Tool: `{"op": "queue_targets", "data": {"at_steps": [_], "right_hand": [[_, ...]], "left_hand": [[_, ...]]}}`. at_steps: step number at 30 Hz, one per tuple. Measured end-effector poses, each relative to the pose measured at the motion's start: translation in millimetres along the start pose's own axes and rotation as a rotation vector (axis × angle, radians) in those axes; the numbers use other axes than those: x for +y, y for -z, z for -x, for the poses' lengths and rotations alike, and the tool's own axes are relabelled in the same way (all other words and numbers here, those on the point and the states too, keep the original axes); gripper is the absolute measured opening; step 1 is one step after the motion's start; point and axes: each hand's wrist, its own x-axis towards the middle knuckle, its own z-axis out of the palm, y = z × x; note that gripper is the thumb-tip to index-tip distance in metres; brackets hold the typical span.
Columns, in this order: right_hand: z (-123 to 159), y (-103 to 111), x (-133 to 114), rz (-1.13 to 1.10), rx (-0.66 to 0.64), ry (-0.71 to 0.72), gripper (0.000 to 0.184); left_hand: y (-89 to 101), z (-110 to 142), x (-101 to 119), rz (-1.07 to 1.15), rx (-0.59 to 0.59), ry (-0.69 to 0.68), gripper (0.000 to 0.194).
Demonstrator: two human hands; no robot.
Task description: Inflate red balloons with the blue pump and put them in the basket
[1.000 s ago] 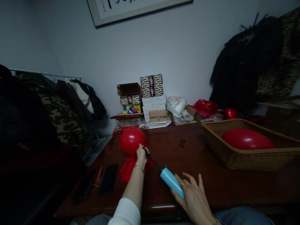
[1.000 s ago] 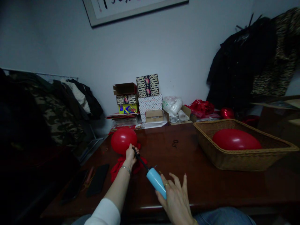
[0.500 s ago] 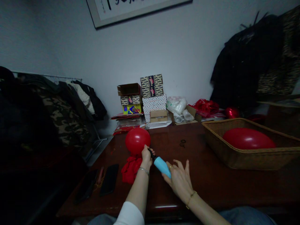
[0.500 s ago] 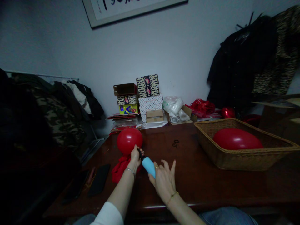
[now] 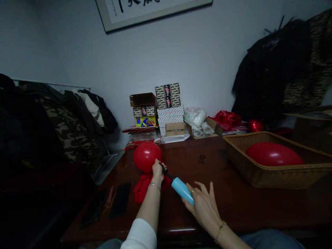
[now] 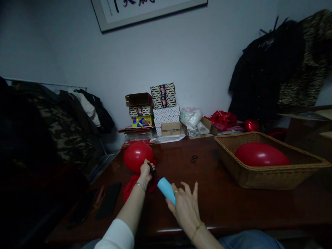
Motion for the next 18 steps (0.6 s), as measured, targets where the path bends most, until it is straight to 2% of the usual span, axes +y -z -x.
{"op": "queue_targets", "data": {"at_steps": [5, 9, 13, 18], "right_hand": [[29, 8, 23, 0.011, -0.018, 0.036, 0.046], [35, 11, 25, 0.016, -0.028, 0.019, 0.043], [21, 8, 14, 0.014, -0.017, -0.010, 0.040], [-13, -4, -5, 0.006, -0.003, -0.013, 0.042]], "left_hand": [[2.1, -7, 7, -0.037, 0.024, -0.041, 0.028], [3.6, -8, 5, 0.011, 0.041, 0.002, 0.030], [2.7, -3, 0, -0.013, 0.017, -0.008, 0.027], [-4.8, 7, -7, -0.046, 0.017, -0.002, 0.025]]}}
